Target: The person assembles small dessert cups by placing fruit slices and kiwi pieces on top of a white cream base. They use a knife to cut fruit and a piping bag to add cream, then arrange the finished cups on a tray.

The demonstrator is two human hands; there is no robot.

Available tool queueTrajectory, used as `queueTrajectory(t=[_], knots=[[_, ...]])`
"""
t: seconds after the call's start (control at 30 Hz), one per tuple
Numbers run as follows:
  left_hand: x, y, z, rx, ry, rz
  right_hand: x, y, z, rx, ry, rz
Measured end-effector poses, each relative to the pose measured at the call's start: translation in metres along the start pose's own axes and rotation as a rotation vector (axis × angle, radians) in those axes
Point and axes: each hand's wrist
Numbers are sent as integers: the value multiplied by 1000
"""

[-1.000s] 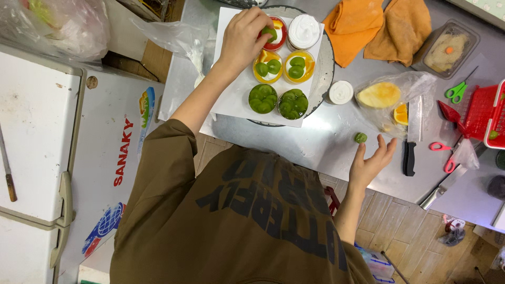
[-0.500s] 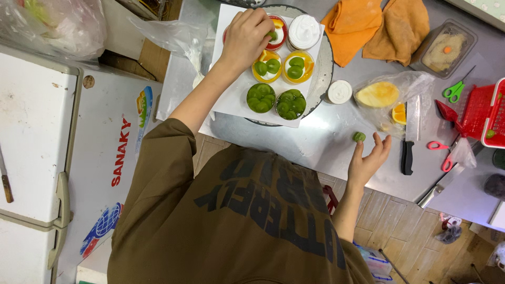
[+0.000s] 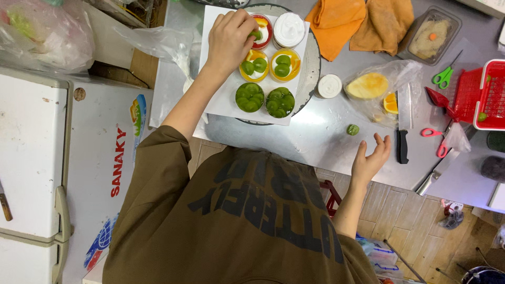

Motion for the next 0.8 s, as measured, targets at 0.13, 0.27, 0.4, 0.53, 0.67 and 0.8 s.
queueTrajectory(t=[0.13,0.27,0.4,0.53,0.67,0.8], knots=[[-2,0,2,3,3,7,1,3,2,-10,-3,22],[-4,-3,1,-22,23,17,0,3,2,-7,-6,17],[-10,-6,-7,-11,128,6,3,3,-1,10,-10,27],[-18,-6,-11,1,162,-4,8,1,-3,18,5,1],[-17,-3,-3,-70,126,0,3,0,-1,5,8,0],[-9,-3,-11,-14,132,-45,-1,-1,-1,6,-1,-28]])
Point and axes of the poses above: each hand's wrist, its own y-axis away from the middle knuckle, its own z-axis out of the palm, x = y × z, and after that the axes turned 7 degrees about -y, right-handed
